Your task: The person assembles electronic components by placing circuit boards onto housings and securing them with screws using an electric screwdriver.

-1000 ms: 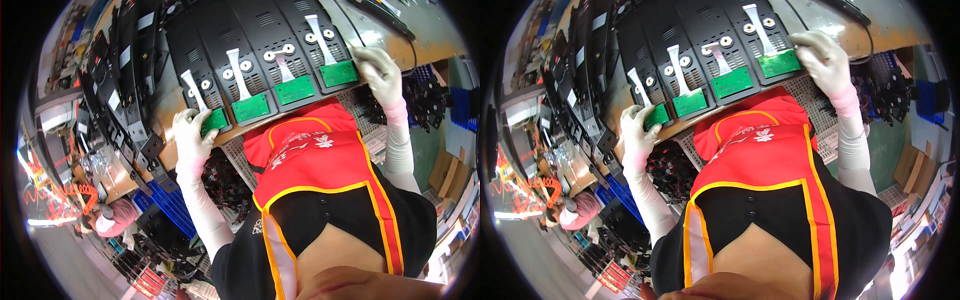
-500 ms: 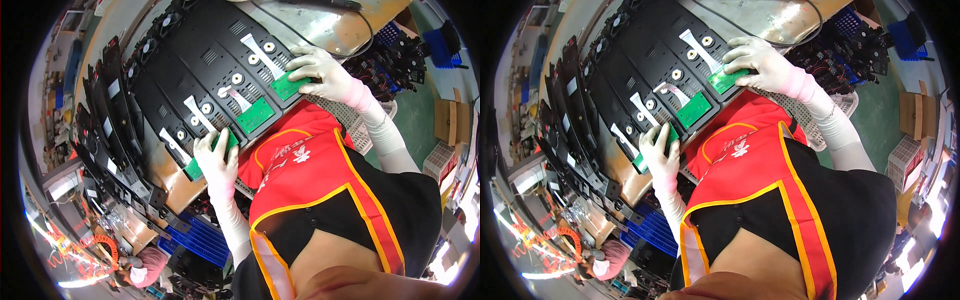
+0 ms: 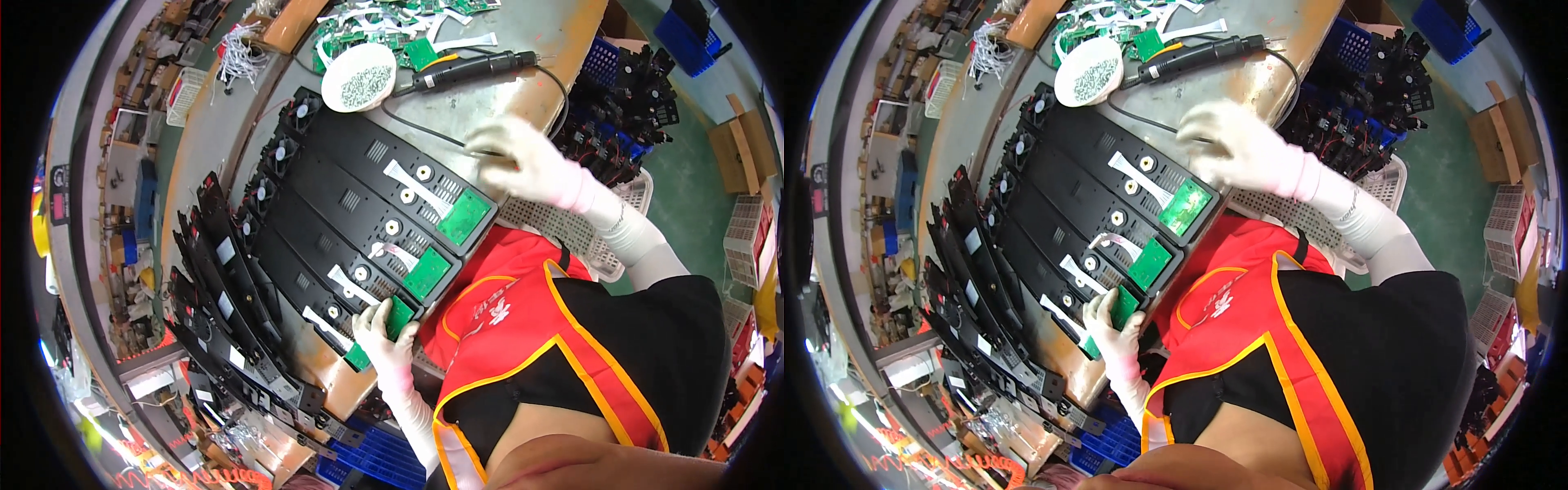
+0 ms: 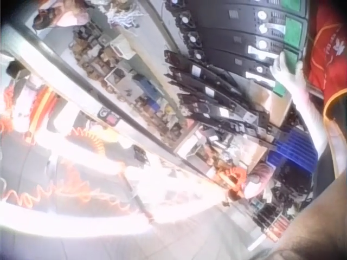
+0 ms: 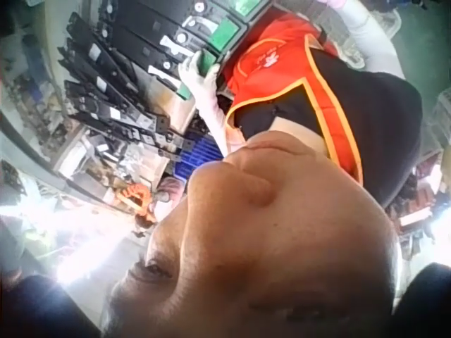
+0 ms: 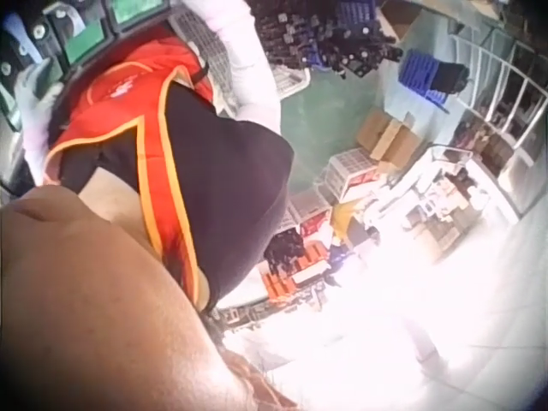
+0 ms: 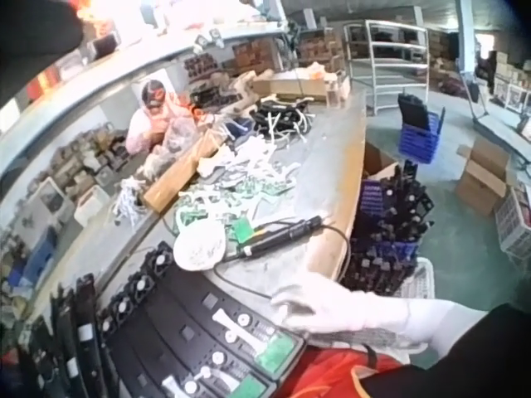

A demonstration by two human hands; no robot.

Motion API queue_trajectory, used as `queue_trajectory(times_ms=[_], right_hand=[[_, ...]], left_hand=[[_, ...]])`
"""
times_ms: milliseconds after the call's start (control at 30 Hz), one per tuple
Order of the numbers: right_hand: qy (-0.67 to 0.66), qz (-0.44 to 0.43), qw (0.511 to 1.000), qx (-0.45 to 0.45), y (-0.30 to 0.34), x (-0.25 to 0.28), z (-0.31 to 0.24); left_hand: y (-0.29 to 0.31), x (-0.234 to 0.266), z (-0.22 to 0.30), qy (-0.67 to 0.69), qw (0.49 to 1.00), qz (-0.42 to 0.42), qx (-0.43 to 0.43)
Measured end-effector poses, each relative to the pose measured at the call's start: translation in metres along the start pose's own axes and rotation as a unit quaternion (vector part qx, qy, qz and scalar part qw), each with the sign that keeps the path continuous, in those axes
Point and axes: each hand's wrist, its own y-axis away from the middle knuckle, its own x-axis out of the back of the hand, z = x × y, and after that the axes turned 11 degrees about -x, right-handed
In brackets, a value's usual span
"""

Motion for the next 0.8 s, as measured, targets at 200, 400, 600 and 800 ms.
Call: queue_trajectory(times_ms=[200,400,600,800], right_hand=[[0.251,0.204,0.945,-0.053,-0.053,0.020,0.061],[0.346,0.157,0.924,-0.051,-0.087,0.006,0.083],[0.317,0.135,0.936,-0.068,-0.092,0.016,0.088],[0.295,0.131,0.945,-0.050,-0.098,0.008,0.080]], left_hand=[[-0.008,0.015,0.009,0.043,0.995,0.084,0.023],[-0.072,0.039,0.028,0.024,0.988,0.137,-0.059],[-0.229,0.031,0.056,0.038,0.969,0.129,-0.206],[-0.393,-0.039,-0.015,0.020,0.982,-0.084,-0.167]])
